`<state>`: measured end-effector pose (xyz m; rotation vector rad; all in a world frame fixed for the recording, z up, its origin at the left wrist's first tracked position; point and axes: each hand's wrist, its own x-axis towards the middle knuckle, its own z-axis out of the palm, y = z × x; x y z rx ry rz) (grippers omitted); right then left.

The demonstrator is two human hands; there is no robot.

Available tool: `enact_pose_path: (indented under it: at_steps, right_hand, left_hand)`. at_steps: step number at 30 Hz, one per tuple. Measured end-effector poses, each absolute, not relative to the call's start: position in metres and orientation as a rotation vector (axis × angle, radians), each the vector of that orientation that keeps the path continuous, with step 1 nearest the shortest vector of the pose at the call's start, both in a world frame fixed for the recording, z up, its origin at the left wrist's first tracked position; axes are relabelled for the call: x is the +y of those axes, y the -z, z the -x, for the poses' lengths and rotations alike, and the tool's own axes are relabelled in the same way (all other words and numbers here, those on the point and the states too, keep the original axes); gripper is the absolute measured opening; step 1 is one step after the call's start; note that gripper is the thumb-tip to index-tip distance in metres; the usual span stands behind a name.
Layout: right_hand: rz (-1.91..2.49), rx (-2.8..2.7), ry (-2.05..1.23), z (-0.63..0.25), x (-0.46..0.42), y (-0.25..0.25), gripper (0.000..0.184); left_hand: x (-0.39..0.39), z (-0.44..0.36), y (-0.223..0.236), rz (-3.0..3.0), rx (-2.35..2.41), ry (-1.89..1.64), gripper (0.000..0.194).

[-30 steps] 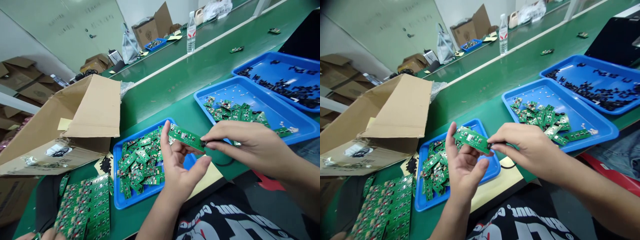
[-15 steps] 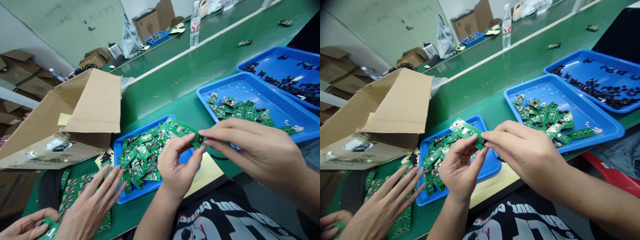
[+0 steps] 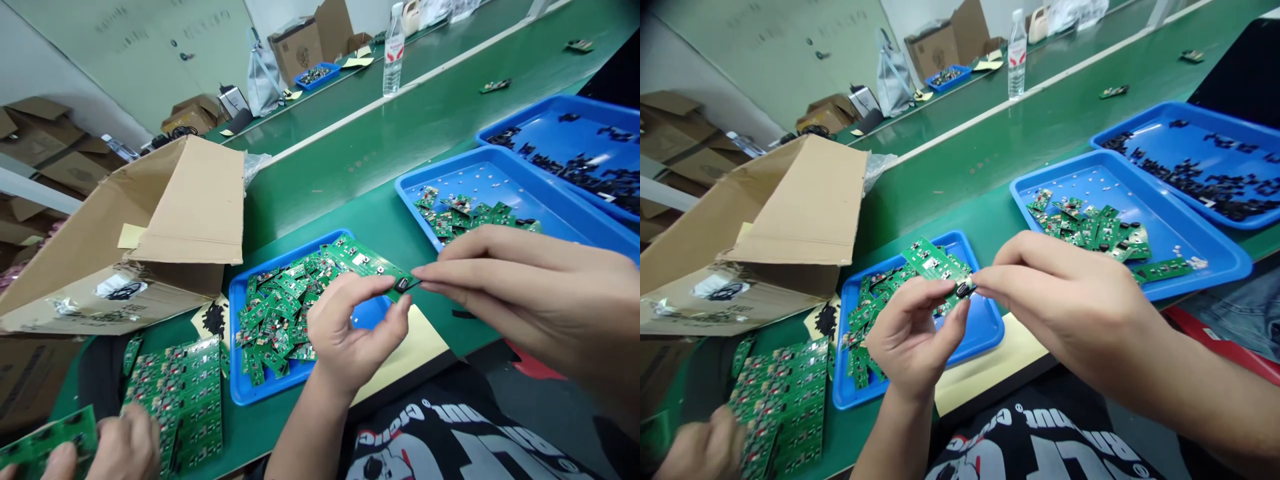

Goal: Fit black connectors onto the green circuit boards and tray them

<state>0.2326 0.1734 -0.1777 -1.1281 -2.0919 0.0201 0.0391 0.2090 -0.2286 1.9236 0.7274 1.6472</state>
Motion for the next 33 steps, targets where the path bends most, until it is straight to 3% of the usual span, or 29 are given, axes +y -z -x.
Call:
enact_pose_path:
  at_steps: [11,19,22,25,29,33]
  right_hand:
    - [1.009,-2.144,-0.083,-0.237,0.182,0.175,0.026]
    - [0.832,-2.307,-0.258,-0.253,0.188,0.17,0.031]
    - [0.789,-2.379,-0.248,-0.253,0.19,0.168,0.028]
    - [0.812,-2.27,-0.239,-0.247,0.19,0.169,0.023]
    - [0.893,-2.071,-0.185,-0.234,0.191,0.176,0.012]
    - [0.968,-1.999,-0.155,-0.226,0.192,0.184,0.01]
  left_hand:
    - [0.211,-0.038,0.22,-1.838,0.658,-1.575,0.031]
    - [0.22,-0.027,0.195,-1.796,0.621,-1.152,0.018]
    - [0.222,-0.027,0.193,-1.611,0.58,-1.056,0.027]
    - [0.222,-0.031,0.201,-1.375,0.531,-1.105,0.038]
    - [0.215,-0.045,0.216,-1.341,0.594,-1.376,0.026]
    - [0.209,-0.054,0.221,-1.396,0.661,-1.478,0.036]
